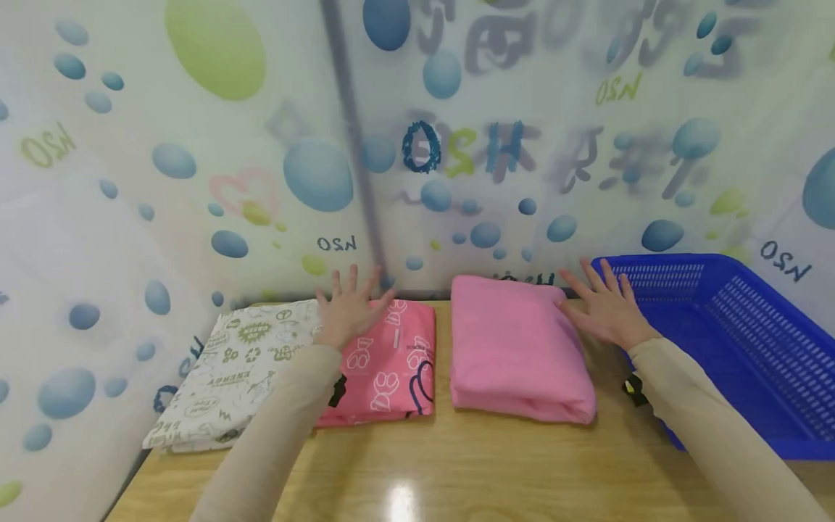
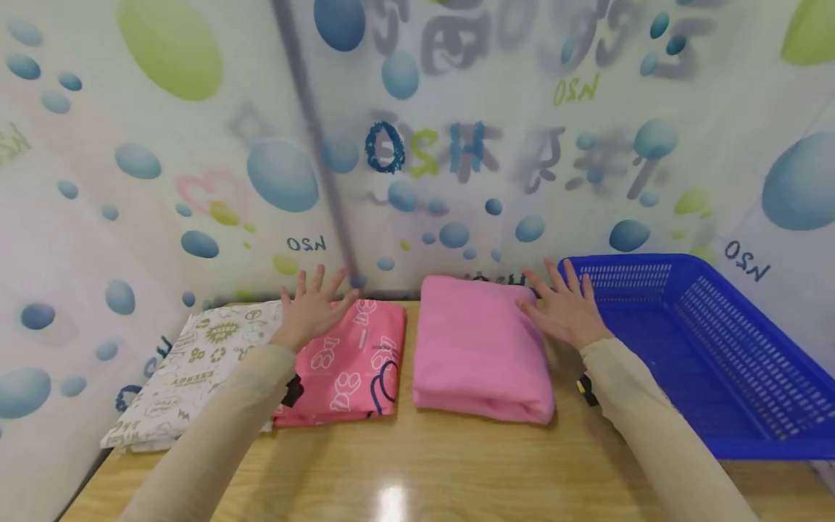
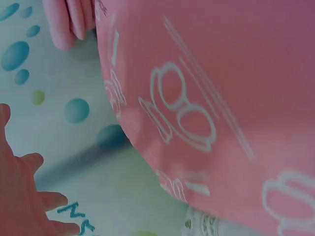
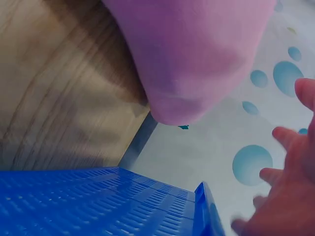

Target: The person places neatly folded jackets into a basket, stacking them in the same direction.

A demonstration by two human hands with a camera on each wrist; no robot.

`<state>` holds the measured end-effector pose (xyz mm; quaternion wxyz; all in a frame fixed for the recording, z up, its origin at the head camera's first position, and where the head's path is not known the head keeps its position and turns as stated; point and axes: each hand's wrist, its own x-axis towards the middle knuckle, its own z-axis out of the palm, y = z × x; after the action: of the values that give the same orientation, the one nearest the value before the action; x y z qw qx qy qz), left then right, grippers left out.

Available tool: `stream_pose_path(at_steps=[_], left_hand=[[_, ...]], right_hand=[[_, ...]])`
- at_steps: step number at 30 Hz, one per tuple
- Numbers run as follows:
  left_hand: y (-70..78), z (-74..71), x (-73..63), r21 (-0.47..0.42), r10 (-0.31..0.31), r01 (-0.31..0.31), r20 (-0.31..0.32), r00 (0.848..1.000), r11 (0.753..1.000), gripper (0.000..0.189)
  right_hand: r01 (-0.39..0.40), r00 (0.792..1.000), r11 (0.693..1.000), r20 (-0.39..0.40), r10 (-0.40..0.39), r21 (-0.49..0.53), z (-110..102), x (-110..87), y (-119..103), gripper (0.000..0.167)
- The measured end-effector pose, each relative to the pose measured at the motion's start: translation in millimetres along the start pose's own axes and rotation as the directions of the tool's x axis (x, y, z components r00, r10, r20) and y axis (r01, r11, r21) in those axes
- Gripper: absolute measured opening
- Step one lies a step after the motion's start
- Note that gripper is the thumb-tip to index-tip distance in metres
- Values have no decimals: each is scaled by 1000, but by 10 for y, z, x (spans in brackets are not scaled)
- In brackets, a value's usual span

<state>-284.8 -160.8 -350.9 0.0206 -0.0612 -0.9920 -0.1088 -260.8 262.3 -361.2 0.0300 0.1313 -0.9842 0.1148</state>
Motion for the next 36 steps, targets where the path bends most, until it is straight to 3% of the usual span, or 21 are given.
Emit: stream_pose_path(at_steps=[5,9,13,17,24,31,36], left_hand=[[194,100,5,-54,18,-17,17,1000,998,73],[377,218,-5,-134,75,-70,33,997,988,71],[540,358,-10,-225,137,-125,37,990,966,69],[688,448,-21,-327,169,-141,60,984,935,71],[828,585,-47,-491,249,-173,93,964,854,76],[880,773,-29,-555,335,-200,152,930,808,76],[885,836,-13,-612,357,-153,227,906,776,73]], right_hand=[[127,991,991,-55,-124,48,47,22,-7,57],[152,987,983,-69,-146,100,65,19,-46,55],[117,993,981,-20,-116,153,86,-3,-94,58],[71,997,987,17,-74,146,119,-19,-123,63],[-7,995,992,99,-6,130,127,-47,-162,81],[-87,965,952,263,8,292,164,-76,-149,89],[-93,956,924,292,-22,372,228,-67,-160,87]])
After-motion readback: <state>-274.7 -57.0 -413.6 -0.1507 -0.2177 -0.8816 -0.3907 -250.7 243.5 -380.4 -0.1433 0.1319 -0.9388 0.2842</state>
